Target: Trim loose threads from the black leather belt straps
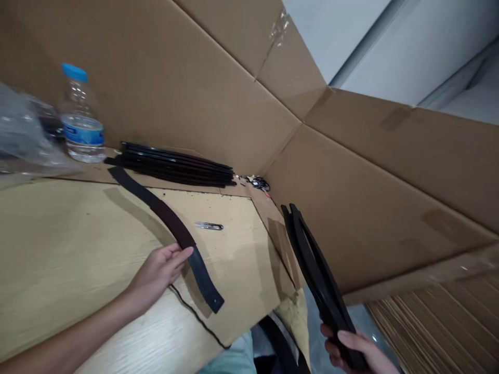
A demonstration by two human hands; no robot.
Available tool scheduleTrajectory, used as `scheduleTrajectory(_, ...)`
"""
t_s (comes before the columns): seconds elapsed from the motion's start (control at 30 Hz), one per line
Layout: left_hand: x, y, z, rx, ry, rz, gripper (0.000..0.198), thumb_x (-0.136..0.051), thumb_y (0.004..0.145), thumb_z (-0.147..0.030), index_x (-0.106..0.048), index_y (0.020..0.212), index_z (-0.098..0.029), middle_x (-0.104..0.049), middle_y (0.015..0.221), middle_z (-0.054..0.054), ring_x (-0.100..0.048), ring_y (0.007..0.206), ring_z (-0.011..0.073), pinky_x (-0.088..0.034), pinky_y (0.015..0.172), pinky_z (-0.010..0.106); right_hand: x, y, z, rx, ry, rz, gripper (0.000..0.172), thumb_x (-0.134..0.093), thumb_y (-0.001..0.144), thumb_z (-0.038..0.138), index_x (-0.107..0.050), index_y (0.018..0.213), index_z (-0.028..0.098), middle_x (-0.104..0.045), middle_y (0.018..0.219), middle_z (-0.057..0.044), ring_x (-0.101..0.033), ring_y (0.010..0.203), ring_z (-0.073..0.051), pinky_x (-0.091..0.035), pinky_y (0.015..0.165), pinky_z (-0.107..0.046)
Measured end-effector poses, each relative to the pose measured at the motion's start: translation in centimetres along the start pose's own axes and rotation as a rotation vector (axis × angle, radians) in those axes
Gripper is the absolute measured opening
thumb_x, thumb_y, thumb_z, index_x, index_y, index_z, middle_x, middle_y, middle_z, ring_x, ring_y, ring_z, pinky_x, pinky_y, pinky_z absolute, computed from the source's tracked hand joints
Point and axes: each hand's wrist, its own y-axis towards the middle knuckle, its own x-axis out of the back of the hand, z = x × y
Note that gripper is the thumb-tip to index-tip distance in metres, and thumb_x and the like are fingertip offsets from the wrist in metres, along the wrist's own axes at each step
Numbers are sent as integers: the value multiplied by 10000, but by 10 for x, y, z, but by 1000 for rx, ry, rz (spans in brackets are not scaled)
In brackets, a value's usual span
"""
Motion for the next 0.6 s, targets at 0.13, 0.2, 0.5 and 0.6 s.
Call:
scheduleTrajectory(0.13, -3, -1, -5, 5, 40, 3, 367, -748, 658, -488, -630, 786, -165, -495, 552, -31, -455, 504, 127, -309, 466, 234, -13, 67, 36, 98, -245, 31, 311, -854, 506, 286, -667, 710, 145, -678, 682, -39, -523, 508, -118, -418, 504, -255)
scheduleTrajectory(0.2, -5, -1, -7, 15, 76, -4, 382, -740, 652, -516, -637, 774, -169, -496, 551, -25, -454, 511, 134, -300, 468, 240, -13, 96, 49, 140, -391, 52, 285, -817, 520, 311, -624, 661, 157, -624, 601, -8, -514, 498, -123, -421, 501, -257)
scheduleTrajectory(0.5, -9, 4, -8, 90, 258, 25, 447, -673, 686, -586, -593, 742, -149, -357, 544, -74, -207, 435, 59, -109, 416, 221, -24, 182, 95, 118, -654, 228, 247, -775, 508, 254, -570, 613, 164, -608, 499, 7, -541, 462, -141, -421, 457, -243)
scheduleTrajectory(0.6, -7, 6, -4, 96, 249, 36, 480, -663, 689, -607, -586, 784, -143, -312, 537, -89, -170, 424, 50, -82, 412, 219, -30, 192, 105, 136, -812, 261, 232, -752, 526, 284, -573, 619, 171, -638, 516, -15, -576, 486, -168, -444, 464, -254)
